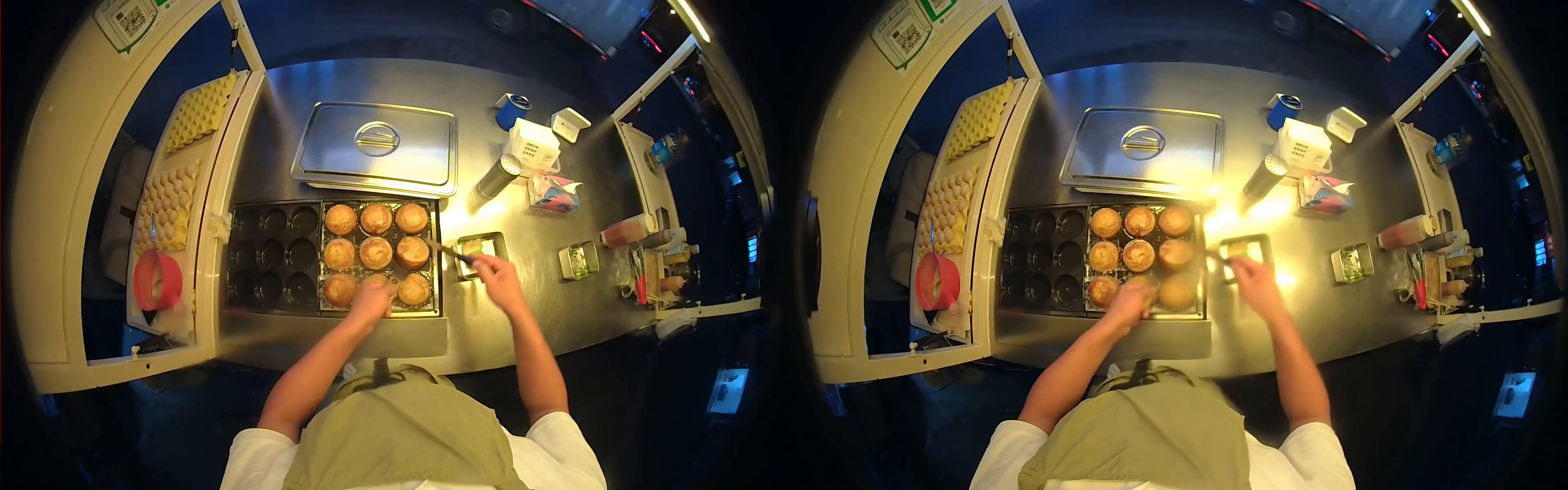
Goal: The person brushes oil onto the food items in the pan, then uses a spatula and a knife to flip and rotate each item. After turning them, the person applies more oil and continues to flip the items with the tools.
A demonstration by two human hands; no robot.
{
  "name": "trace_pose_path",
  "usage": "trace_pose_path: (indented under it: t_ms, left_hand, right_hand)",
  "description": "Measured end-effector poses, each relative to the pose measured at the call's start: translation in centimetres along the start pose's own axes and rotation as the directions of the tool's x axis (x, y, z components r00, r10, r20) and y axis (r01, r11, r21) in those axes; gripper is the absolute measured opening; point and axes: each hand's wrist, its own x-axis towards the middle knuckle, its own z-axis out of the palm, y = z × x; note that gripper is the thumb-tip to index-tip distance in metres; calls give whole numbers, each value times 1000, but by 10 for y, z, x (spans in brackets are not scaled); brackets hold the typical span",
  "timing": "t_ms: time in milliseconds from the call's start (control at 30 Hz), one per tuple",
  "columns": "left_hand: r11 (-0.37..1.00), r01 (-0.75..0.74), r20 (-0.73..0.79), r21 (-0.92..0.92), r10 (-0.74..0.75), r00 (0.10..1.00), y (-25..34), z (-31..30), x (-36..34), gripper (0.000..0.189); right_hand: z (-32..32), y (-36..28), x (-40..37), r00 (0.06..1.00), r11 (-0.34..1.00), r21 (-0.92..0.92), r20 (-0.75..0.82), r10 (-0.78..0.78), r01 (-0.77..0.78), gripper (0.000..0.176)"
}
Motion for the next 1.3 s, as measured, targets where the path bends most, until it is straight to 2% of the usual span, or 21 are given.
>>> trace_pose_path:
  t_ms: [67, 100, 233, 267, 300, 333, 400, 433, 467, 500, 533, 600, 667, 700, 733, 767, 800, 900, 1067, 1200, 1300]
  left_hand:
    - [999, 24, -13, 46, -23, 1000, 18, 6, -11, 28]
    - [994, 54, -32, 92, -52, 998, 24, 8, -15, 28]
    - [971, -16, -65, 237, 32, 997, 6, 6, -13, 30]
    - [803, -252, -103, 540, 360, 927, 1, 7, -18, 27]
    - [489, -384, -28, 783, 645, 764, 1, 9, -24, 24]
    - [489, -382, -29, 784, 643, 765, 11, 13, -37, 24]
    - [360, -188, -12, 914, 487, 873, 37, 21, -68, 20]
    - [359, -185, -14, 915, 486, 874, 36, 21, -71, 20]
    - [346, -204, 3, 916, 501, 866, 34, 21, -74, 20]
    - [333, -222, 20, 916, 516, 856, 33, 21, -77, 21]
    - [333, -220, 18, 917, 516, 856, 34, 19, -80, 21]
    - [387, -250, 14, 888, 520, 854, 34, 14, -85, 19]
    - [463, -298, -11, 835, 555, 832, 20, 1, -89, 20]
    - [526, -349, -36, 776, 589, 808, 12, -6, -92, 21]
    - [530, -348, -36, 773, 585, 810, 6, -10, -97, 21]
    - [809, -224, -108, 543, 332, 937, -1, -14, -102, 22]
    - [966, -21, -91, 259, 46, 995, -7, -17, -107, 24]
    - [998, 51, -13, 35, -51, 999, -26, -13, -114, 24]
    - [992, 96, -9, -85, -97, 995, -37, -1, -115, 24]
    - [995, 91, -32, -43, -93, 995, -42, -2, -114, 26]
    - [994, 104, -9, -24, -104, 995, -48, -1, -101, 27]
  right_hand:
    - [20, -6, -21, 995, 977, -188, 7, -102, 101, 24]
    - [26, -16, -30, 969, 933, -264, 21, -246, 243, 22]
    - [49, -38, -59, 944, 872, -379, 10, -330, 309, 25]
    - [57, -35, -63, 958, 892, -368, -12, -287, 263, 25]
    - [63, -31, -67, 969, 909, -356, -32, -244, 217, 25]
    - [70, -29, -69, 970, 910, -354, -31, -243, 217, 25]
    - [82, -17, -72, 993, 993, -120, -111, -33, 19, 25]
    - [92, -2, -67, 993, 997, 73, -109, 38, -30, 26]
    - [90, 14, -71, 993, 997, 75, -107, 41, -33, 26]
    - [83, 5, -72, 950, 909, 305, -35, 310, -285, 26]
    - [77, 0, -72, 840, 708, 492, 96, 534, -506, 26]
    - [62, 3, -79, 846, 695, 522, 105, 522, -494, 25]
    - [42, -3, -89, 866, 780, 433, 1, 501, -451, 25]
    - [36, 5, -93, 937, 918, 256, -93, 337, -305, 24]
    - [31, -2, -95, 936, 917, 251, -93, 341, -309, 24]
    - [24, -11, -98, 977, 984, 48, -123, 174, -170, 22]
    - [19, -18, -98, 993, 987, -158, -116, 0, -19, 22]
    - [20, -28, -89, 988, 961, -246, -49, -145, 128, 21]
    - [25, -6, -47, 994, 942, -336, 109, 19, 18, 27]
    - [-3, -1, -26, 961, 960, 104, 120, 248, -260, 25]
    - [-36, -26, -34, 905, 901, 132, 171, 391, -414, 30]
